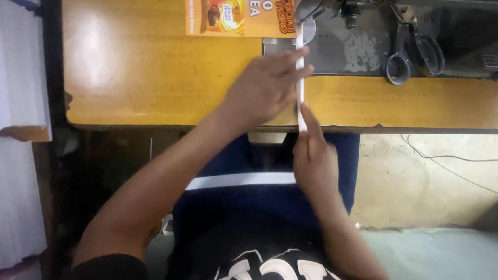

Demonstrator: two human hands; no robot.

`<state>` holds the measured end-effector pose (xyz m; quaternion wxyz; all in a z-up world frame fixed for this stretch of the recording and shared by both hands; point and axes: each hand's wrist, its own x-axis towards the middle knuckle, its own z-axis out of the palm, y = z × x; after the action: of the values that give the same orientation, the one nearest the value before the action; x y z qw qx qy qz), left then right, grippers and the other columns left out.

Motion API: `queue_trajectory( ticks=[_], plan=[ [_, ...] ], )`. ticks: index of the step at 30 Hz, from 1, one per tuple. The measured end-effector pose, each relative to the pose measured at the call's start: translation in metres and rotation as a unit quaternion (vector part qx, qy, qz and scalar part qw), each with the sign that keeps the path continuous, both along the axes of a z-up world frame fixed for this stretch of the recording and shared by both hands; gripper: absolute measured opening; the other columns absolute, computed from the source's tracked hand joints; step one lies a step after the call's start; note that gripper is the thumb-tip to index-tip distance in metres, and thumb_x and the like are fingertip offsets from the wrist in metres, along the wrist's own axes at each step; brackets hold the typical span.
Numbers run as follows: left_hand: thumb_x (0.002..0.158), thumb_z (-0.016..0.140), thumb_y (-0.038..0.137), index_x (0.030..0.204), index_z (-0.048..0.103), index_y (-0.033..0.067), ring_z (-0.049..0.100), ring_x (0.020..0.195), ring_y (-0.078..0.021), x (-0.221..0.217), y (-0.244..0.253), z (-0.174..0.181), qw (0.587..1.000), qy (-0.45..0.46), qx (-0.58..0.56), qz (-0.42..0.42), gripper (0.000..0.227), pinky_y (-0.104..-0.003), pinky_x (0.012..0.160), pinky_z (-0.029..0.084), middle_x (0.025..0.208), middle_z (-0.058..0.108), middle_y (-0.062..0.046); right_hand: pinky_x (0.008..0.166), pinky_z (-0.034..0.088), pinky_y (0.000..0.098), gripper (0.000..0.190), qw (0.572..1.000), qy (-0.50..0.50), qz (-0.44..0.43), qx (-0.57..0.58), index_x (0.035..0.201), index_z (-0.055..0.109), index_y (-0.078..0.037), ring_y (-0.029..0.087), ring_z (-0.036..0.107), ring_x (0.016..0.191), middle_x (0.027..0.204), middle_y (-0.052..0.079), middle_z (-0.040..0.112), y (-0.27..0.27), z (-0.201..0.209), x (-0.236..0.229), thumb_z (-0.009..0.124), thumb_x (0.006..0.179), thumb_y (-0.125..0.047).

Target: The person sews a white ribbon onto the edge of various printed paper sheets using a sewing machine. They repeatedly pick up sheets, align the ribbon, and guide them through the machine.

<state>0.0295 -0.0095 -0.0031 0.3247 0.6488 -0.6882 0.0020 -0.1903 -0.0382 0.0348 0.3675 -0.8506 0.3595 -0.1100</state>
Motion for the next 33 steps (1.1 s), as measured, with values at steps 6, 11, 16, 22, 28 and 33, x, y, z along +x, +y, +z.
queue_trajectory(
  ticks=[6,11,16,22,28,33],
  plan=[
    [0.11,0.054,0.055,0.137,0.07,0.0119,0.064,0.136,-0.038,-0.02,0.005,0.003,0.999,-0.026,0.03,0.037,0.054,-0.057,0.113,0.046,0.153,0.061,-0.013,0.081,0.057,0.0633,0.062,0.999,0.033,-0.036,-0.018,0.169,0.041,-0.032,0.05,0.074,0.081,0.091,0.022,0.08,0.034,-0.016,-0.035,0.04,0.109,-0.018],
    [0.107,0.066,0.056,0.145,0.066,0.0113,0.053,0.147,-0.0337,-0.021,0.002,0.011,0.992,0.01,0.096,0.081,0.059,-0.055,0.113,0.046,0.16,0.056,-0.007,0.047,0.041,0.0502,0.062,0.995,0.062,0.022,-0.081,0.17,0.039,-0.019,0.039,0.052,0.045,0.071,0.012,0.067,0.033,-0.024,-0.045,0.047,0.109,-0.01],
    [0.104,0.075,0.048,0.143,0.065,0.0089,0.05,0.146,-0.0345,-0.021,0.002,0.004,0.993,0.005,0.097,0.07,0.056,-0.056,0.111,0.047,0.16,0.053,-0.009,0.045,0.04,0.0471,0.061,0.992,0.074,0.026,-0.101,0.17,0.041,-0.018,0.032,0.046,0.042,0.063,0.01,0.059,0.034,-0.024,-0.044,0.049,0.11,-0.009],
    [0.094,0.082,0.049,0.14,0.06,0.0101,0.047,0.148,-0.0345,-0.035,-0.006,-0.031,0.989,-0.053,0.085,0.104,0.064,-0.056,0.117,0.041,0.159,0.054,-0.008,0.049,0.045,0.057,0.07,0.981,0.139,0.029,-0.129,0.171,0.036,-0.022,0.045,0.059,0.05,0.097,0.014,0.08,0.031,-0.033,-0.038,0.052,0.103,-0.015],
    [0.088,0.068,0.032,0.123,0.068,0.011,0.057,0.137,-0.0379,-0.071,0.027,-0.021,0.989,-0.064,0.001,0.13,0.041,-0.053,0.112,0.046,0.14,0.064,-0.011,0.051,0.052,0.064,0.072,0.966,0.174,0.043,-0.184,0.175,0.034,-0.019,0.05,0.07,0.058,0.109,0.017,0.078,0.03,-0.051,-0.04,0.047,0.105,-0.018],
    [0.102,0.056,0.034,0.138,0.065,0.0267,0.055,0.148,-0.0257,-0.061,0.079,-0.034,0.988,-0.08,0.04,0.126,0.037,-0.048,0.122,0.043,0.148,0.066,0.005,0.058,0.053,0.0611,0.066,0.976,0.13,0.024,-0.176,0.175,0.046,-0.021,0.052,0.07,0.061,0.085,0.026,0.078,0.034,-0.065,-0.041,0.048,0.108,-0.019]
  ],
)
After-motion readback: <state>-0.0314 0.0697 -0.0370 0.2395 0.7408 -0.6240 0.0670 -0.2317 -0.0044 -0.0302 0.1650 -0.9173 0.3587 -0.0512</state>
